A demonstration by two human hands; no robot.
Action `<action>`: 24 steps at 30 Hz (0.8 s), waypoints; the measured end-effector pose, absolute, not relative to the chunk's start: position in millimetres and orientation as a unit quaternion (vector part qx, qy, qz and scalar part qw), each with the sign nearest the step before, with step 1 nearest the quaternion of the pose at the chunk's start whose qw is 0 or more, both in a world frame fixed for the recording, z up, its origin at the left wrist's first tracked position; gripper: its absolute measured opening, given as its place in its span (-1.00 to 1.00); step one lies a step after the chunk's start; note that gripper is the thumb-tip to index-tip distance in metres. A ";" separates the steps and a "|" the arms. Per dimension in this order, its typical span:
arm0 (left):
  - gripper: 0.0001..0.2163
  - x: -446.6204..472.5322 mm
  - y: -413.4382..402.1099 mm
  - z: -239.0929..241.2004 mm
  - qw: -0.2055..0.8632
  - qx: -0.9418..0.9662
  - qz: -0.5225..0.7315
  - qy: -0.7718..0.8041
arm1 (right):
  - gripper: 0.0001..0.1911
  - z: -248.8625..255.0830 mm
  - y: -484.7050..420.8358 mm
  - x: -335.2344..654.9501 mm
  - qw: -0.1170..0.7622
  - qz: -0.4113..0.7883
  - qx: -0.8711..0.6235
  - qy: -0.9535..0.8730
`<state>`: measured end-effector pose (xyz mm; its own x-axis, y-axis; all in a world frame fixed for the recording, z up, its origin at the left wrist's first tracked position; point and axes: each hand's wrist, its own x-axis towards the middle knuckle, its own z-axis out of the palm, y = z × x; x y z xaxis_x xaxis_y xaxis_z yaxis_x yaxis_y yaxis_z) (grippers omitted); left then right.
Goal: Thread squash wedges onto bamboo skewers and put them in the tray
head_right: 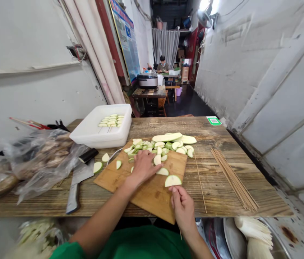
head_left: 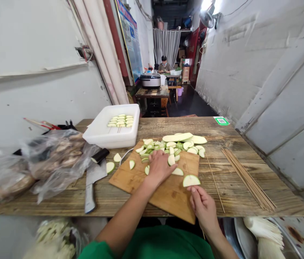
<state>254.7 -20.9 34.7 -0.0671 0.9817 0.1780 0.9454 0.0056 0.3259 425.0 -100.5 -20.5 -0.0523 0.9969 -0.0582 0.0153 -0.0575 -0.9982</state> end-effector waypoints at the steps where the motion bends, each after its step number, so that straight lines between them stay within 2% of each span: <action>1: -0.66 257.1 -20.5 34.7 0.051 0.684 0.179 0.705 | -0.62 -20.1 -100.8 425.1 0.467 0.522 -0.506 -0.503; 6: -0.68 256.0 -17.8 32.3 0.125 0.716 0.206 0.655 | -0.63 -19.6 -101.2 425.9 0.461 0.530 -0.505 -0.501; 13: -0.69 237.3 -16.3 35.9 0.220 0.647 0.367 0.632 | -0.62 -16.6 -102.0 425.5 0.465 0.540 -0.496 -0.495; 15: -0.67 232.4 -16.4 39.6 0.293 0.598 0.436 0.605 | -0.62 -15.2 -105.8 424.9 0.456 0.551 -0.488 -0.501; 18: -0.66 227.2 -17.4 42.4 0.494 0.456 0.527 0.520 | -0.63 -15.7 -114.6 422.5 0.428 0.579 -0.461 -0.518; 20: -0.73 224.9 -18.2 41.3 0.615 0.344 0.551 0.448 | -0.65 -17.5 -120.1 419.8 0.418 0.579 -0.449 -0.537; 22: -0.83 223.4 -18.7 38.8 0.683 0.248 0.561 0.396 | -0.68 -18.5 -123.5 417.0 0.416 0.554 -0.451 -0.563; 24: -0.88 223.2 -19.0 36.7 0.706 0.171 0.569 0.385 | -0.69 -17.4 -124.9 414.5 0.411 0.532 -0.457 -0.583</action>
